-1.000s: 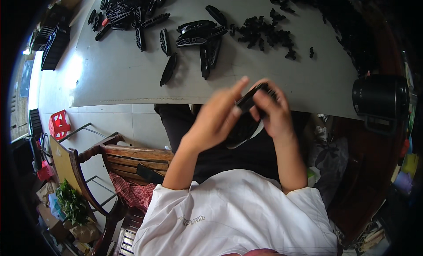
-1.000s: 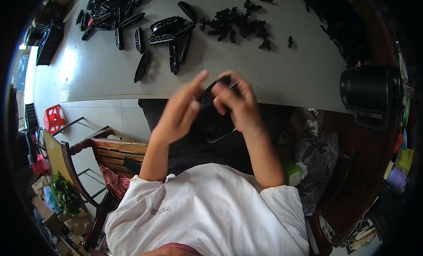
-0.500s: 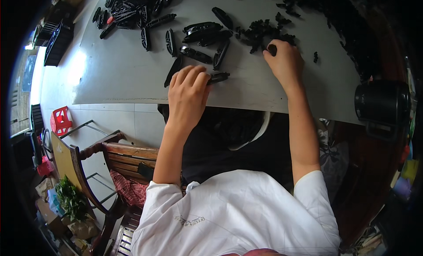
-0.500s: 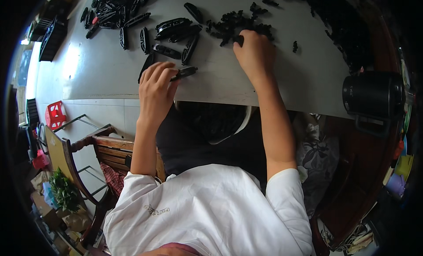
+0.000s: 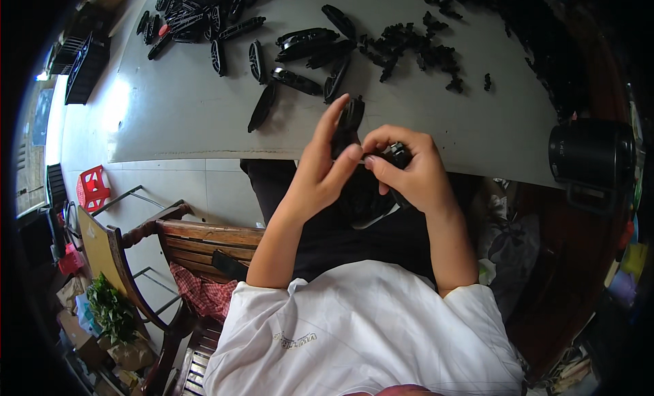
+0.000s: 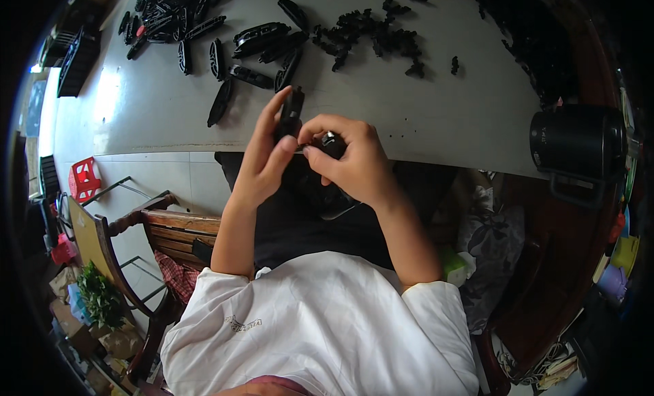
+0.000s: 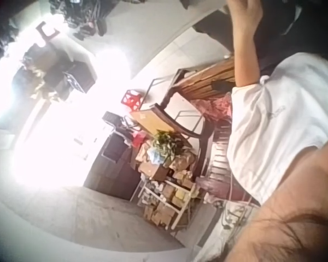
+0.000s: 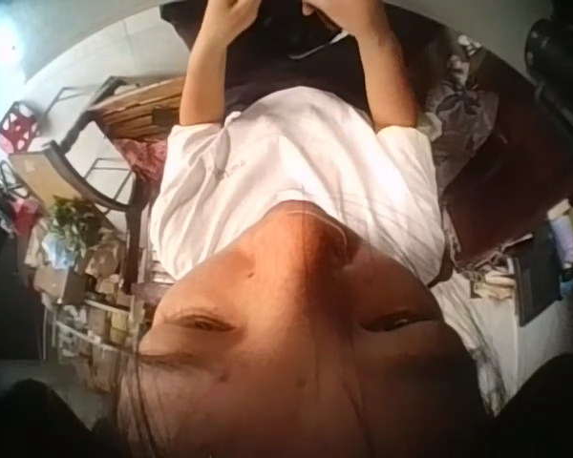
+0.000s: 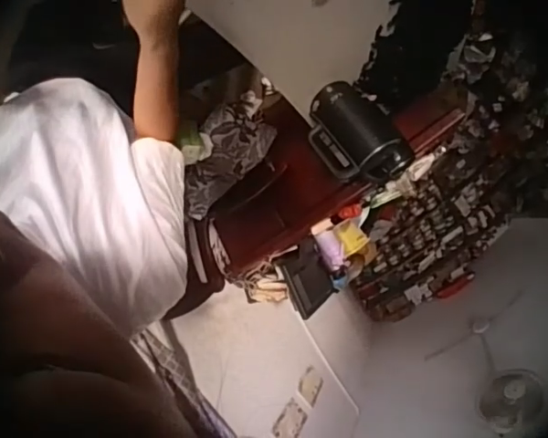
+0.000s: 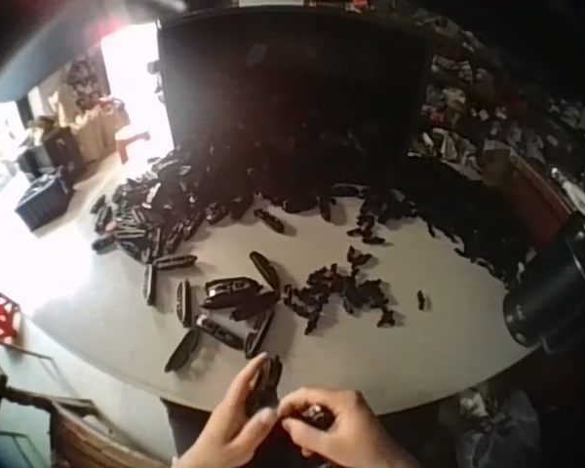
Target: Manually assembling small black plastic components on a table.
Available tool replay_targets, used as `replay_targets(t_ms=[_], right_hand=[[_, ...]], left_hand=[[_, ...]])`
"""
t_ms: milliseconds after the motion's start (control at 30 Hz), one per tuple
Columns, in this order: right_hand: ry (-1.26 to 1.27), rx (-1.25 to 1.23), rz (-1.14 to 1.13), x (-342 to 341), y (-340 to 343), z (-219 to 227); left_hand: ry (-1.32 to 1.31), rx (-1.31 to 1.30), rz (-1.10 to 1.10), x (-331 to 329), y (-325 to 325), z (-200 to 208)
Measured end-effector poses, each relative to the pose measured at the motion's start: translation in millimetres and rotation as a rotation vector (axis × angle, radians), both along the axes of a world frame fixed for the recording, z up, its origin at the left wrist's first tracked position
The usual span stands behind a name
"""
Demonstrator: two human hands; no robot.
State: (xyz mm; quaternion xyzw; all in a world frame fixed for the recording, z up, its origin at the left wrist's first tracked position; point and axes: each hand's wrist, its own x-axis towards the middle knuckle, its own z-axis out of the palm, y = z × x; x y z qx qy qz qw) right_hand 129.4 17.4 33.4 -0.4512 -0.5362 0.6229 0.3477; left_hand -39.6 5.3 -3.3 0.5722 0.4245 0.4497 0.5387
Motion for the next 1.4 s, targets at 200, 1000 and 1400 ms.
replay_targets(t_ms=[200,1000,1400], right_hand=[[-0.235,0.33,-0.087,-4,-4,4],[-0.427,0.33,-0.223,29,21,-14],[-1.219,0.667,-0.369,38,107,-42]], left_hand=[[0.175,0.075,-0.134,5,-8,13],[0.995,0.557,0.646,-52,14,0],[-0.361,-0.21,0.339,-38,-2,-14]])
